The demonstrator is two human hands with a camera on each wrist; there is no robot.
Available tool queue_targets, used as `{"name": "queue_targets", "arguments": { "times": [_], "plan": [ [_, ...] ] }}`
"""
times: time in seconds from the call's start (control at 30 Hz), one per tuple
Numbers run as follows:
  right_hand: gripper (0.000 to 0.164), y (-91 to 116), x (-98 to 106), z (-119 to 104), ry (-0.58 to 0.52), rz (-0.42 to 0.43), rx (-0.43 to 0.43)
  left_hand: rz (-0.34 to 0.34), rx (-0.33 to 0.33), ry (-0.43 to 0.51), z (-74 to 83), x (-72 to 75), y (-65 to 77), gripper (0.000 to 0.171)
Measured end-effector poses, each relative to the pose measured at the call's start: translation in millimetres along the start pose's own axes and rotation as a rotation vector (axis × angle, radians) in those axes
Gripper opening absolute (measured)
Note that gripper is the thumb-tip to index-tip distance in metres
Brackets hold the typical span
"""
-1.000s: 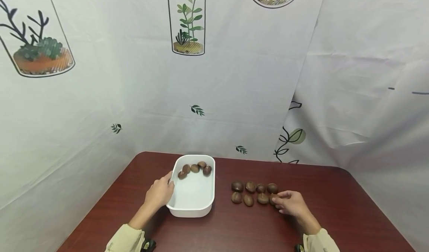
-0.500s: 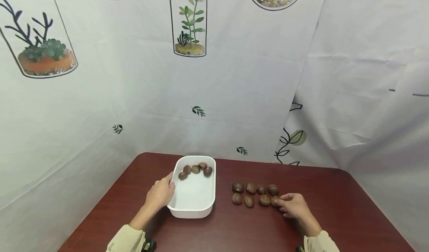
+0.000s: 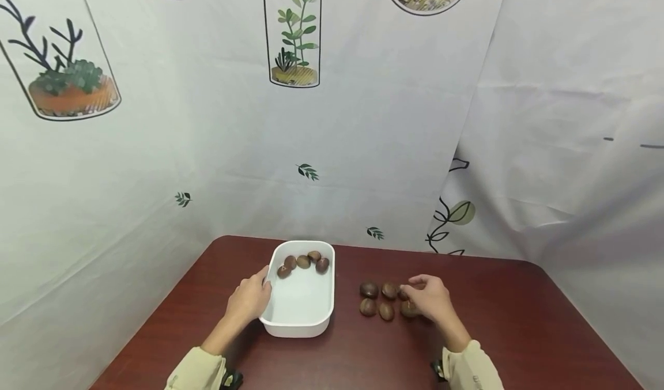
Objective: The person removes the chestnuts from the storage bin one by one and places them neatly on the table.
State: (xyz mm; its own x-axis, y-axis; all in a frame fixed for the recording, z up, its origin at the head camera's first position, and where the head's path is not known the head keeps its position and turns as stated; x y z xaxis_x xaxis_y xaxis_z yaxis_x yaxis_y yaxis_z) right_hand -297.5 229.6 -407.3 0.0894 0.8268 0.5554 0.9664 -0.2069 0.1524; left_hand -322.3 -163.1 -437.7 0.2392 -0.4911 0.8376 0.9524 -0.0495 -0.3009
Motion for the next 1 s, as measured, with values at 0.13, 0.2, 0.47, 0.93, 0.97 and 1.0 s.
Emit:
{"name": "queue_targets", "arguments": {
  "times": [0.13,0.2,0.47,0.93,0.97,1.0],
  "plan": [
    [0.037,1,-19,-18,-0.034,-0.039,0.031,0.0,0.0,0.001,-0.1,-1.1,1.3,0.048],
    [0.038,1,-29,-27,-0.057,-0.052,0.041,0.006,-0.003,0.0,0.0,-1.0,1.5,0.048],
    [0.038,0,-67,-69,-0.16,-0.1,0.114,0.009,-0.006,0.001,1.4,0.5,1.3,0.048],
    [0.051,-11,-163,-113,-0.35,-0.227,0.095,0.012,-0.001,-0.006,2.2,0.5,1.5,0.047],
    [0.052,-12,-168,-114,-0.348,-0.227,0.082,0.01,-0.003,-0.006,2.5,0.6,1.5,0.047],
    [0.053,-13,-171,-115,-0.352,-0.226,0.065,0.008,-0.004,-0.006,2.9,0.7,1.5,0.047]
  ]
}}
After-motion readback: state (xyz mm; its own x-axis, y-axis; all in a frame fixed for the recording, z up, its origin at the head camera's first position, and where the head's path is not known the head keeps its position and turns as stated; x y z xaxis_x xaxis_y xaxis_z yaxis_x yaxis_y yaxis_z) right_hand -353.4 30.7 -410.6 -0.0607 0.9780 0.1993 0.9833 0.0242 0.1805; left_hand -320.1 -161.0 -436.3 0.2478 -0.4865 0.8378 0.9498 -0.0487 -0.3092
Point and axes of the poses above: each hand's wrist, its own y-axis away from the middle knuckle, its own x-axis out of the back of the hand, z = x × y, the point moved 5 cm from there along -y, towards the middle knuckle, and after that the axes turned 11 degrees about -x, right-handed, at the moved point
